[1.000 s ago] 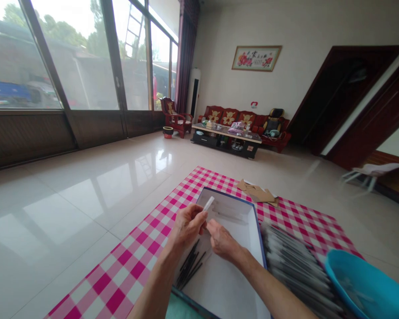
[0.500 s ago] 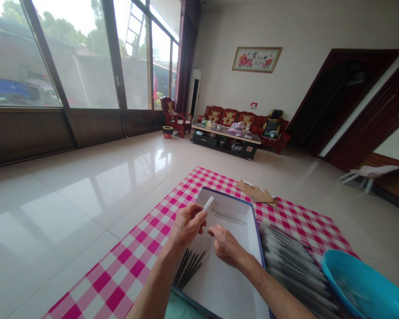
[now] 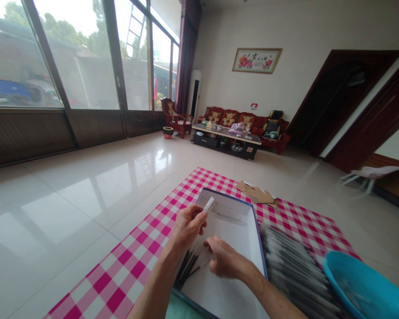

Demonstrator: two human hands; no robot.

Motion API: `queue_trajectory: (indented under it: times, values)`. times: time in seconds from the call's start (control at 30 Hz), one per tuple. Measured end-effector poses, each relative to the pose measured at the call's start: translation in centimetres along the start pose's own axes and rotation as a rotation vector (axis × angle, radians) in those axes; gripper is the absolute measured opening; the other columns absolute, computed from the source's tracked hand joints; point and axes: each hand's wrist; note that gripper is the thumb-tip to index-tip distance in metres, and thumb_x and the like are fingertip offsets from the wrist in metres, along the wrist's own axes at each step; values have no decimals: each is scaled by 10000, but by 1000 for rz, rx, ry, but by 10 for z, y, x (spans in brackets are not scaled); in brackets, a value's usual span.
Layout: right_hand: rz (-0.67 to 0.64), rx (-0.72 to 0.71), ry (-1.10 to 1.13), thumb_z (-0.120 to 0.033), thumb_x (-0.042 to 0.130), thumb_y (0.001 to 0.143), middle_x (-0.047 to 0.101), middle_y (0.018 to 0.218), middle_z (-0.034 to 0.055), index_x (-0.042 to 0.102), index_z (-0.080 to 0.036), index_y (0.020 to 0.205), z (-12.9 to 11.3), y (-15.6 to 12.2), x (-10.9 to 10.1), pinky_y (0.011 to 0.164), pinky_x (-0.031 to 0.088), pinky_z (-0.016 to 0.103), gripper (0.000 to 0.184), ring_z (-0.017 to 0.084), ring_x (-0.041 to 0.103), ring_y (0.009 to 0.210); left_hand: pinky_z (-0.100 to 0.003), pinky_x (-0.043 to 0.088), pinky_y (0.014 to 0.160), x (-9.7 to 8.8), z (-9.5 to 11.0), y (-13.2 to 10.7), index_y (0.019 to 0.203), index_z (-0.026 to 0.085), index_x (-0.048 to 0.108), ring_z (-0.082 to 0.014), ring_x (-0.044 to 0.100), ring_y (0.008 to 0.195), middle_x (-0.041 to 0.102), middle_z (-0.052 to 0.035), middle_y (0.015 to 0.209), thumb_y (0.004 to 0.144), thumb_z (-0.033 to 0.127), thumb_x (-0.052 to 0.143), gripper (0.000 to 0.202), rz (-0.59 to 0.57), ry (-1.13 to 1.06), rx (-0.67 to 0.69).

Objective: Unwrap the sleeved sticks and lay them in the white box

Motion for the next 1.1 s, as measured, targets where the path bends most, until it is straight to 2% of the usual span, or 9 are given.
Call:
queue_trajectory:
  times: [0.1,0.27,0.4,0.57,0.73,0.87,0.97,1.1]
  values:
    - [-23,-34,1,-39,543,574,557,947,91,551,-146,936,-2,2,0,758,435,272,378,199,570,848,-158,320,381,0,-1,0,756,130,558,-57,465,400,551,22,540,762,378,572,249,-4,10,9]
    - [25,-56,1,-82,562,624,539,996,94,525,-157,950,-15,16,2,815,420,293,336,203,552,904,-153,310,366,1,1,-1,759,136,550,-57,460,394,550,28,538,752,378,577,244,10,5,-9]
    - [68,-47,-5,-133,584,642,549,960,83,514,-158,949,-18,17,1,779,428,286,315,199,550,870,-159,312,364,1,2,-1,743,140,552,-61,461,389,550,30,531,740,394,584,256,9,-7,-9]
    - [72,-8,-44,-206,597,664,587,842,80,540,-159,818,-21,14,8,699,429,293,171,210,570,774,-161,322,378,0,2,0,736,134,555,-60,465,399,558,23,533,741,373,576,240,22,20,7]
    - [76,8,-75,-296,591,718,611,840,77,560,-166,853,-27,21,9,680,421,281,190,209,591,776,-162,314,376,1,4,-1,734,134,545,-59,455,393,552,25,526,725,384,586,253,33,9,-18]
    - [125,40,-113,-254,555,743,596,918,54,552,-192,874,-4,30,-15,721,409,257,145,176,578,823,-164,313,376,-1,7,-1,724,136,546,-59,454,391,552,23,524,710,400,593,268,37,-11,-15]
    - [187,134,-175,-179,532,732,536,1082,97,517,-182,1005,28,41,-36,802,387,301,273,218,522,991,-166,321,379,-2,9,-1,713,134,544,-58,456,387,552,21,524,702,406,597,277,30,-11,-21]
    - [196,254,-246,-98,544,652,505,1113,136,514,-155,997,63,56,-45,830,368,377,350,286,461,1076,-165,323,379,-4,7,0,724,133,543,-61,464,394,559,15,535,706,410,595,283,31,-10,-35]
Point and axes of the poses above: each hand's wrist, its own y-axis towards the middle knuckle, its own x-axis out of the palm, z = x × y
